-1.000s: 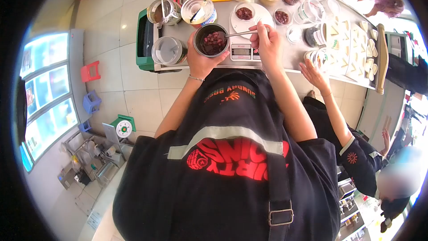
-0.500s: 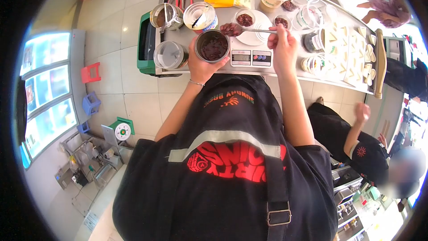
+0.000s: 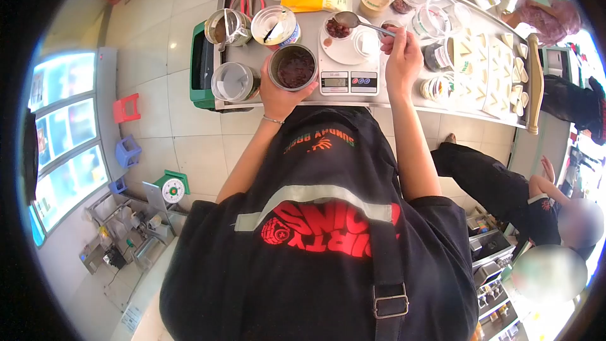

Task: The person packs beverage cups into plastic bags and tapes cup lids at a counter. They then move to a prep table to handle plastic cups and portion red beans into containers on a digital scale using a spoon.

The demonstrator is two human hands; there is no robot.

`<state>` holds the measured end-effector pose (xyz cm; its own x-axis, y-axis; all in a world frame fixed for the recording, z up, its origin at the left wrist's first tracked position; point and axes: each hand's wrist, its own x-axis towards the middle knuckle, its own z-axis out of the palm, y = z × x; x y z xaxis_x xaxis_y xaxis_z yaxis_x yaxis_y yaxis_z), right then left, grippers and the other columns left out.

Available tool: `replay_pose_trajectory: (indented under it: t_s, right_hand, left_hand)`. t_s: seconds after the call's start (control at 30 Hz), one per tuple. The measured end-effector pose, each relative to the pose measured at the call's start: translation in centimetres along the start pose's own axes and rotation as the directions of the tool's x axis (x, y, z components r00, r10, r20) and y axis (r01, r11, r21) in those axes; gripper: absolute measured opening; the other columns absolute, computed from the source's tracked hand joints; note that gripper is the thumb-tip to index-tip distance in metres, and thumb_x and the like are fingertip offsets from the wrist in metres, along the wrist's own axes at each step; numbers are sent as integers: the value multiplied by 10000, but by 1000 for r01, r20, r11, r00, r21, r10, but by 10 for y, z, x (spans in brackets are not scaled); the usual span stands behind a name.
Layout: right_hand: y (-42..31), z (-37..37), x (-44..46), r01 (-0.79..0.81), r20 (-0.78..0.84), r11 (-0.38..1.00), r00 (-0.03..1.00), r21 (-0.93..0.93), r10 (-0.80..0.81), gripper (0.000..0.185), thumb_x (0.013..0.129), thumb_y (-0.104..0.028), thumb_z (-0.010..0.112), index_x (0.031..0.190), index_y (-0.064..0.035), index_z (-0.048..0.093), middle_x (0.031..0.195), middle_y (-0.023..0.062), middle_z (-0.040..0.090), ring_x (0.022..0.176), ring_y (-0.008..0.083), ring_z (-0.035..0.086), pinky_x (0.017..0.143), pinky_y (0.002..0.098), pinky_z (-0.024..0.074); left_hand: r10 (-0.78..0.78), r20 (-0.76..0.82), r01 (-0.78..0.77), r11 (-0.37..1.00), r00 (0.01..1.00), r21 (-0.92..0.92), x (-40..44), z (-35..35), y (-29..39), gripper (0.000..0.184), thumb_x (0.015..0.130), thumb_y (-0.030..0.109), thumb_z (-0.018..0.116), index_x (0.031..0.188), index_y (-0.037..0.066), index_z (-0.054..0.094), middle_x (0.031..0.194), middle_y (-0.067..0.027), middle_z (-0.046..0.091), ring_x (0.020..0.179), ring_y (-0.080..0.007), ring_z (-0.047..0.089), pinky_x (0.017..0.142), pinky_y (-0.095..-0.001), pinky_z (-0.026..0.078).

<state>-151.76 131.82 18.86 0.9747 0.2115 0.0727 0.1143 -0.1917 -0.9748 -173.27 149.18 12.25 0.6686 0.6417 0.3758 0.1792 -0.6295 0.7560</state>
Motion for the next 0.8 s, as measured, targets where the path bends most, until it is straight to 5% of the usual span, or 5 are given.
replay_pose_trajectory:
  t_s: [0.23,0.53,0.63,0.73,0.8]
  right_hand:
    - [15,-6,-2,-222,59,816,972,534,226,349,1119,-299,543,1064,10,695,803,68,693,678,100,592,649,252,477]
    - [-66,15,-28,-234,527,937,848,260,65,385,1128,-296,504,1253,25,677,875,70,726,715,80,610,678,229,483]
    - [-32,15,11,261,489,908,869,-327,-74,601,955,-345,743,1476,-114,556,1159,109,749,1030,242,688,908,363,545]
    - [-6,24,27,618,637,645,728,-450,-253,849,817,-350,856,1556,-202,464,1423,135,638,1325,329,586,1113,453,463]
    - [-1,33,30,609,681,657,706,-445,-193,901,781,-354,876,1562,-206,451,1494,143,572,1392,348,523,1157,478,418]
  left_hand:
    - [-12,1,12,1000,1000,-14,0,-2,2,1166,598,468,1012,1452,-19,384,1332,-176,627,1210,-317,651,1013,-422,531]
    - [-2,-36,0,999,999,-49,1,1,0,1112,574,439,1016,1435,12,456,1312,-157,644,1176,-328,666,998,-426,548]
    - [30,-8,-30,1000,1000,-2,1,0,-1,1152,611,448,1009,1451,-29,381,1315,-186,635,1179,-322,668,1015,-424,535]
    - [25,-55,-28,998,998,-50,3,1,1,1116,571,443,1016,1434,12,455,1307,-162,641,1171,-332,664,1001,-426,544]
    - [-9,-31,8,1000,999,-24,1,-1,1,1120,572,448,1014,1436,10,453,1315,-165,637,1185,-334,657,1008,-430,539]
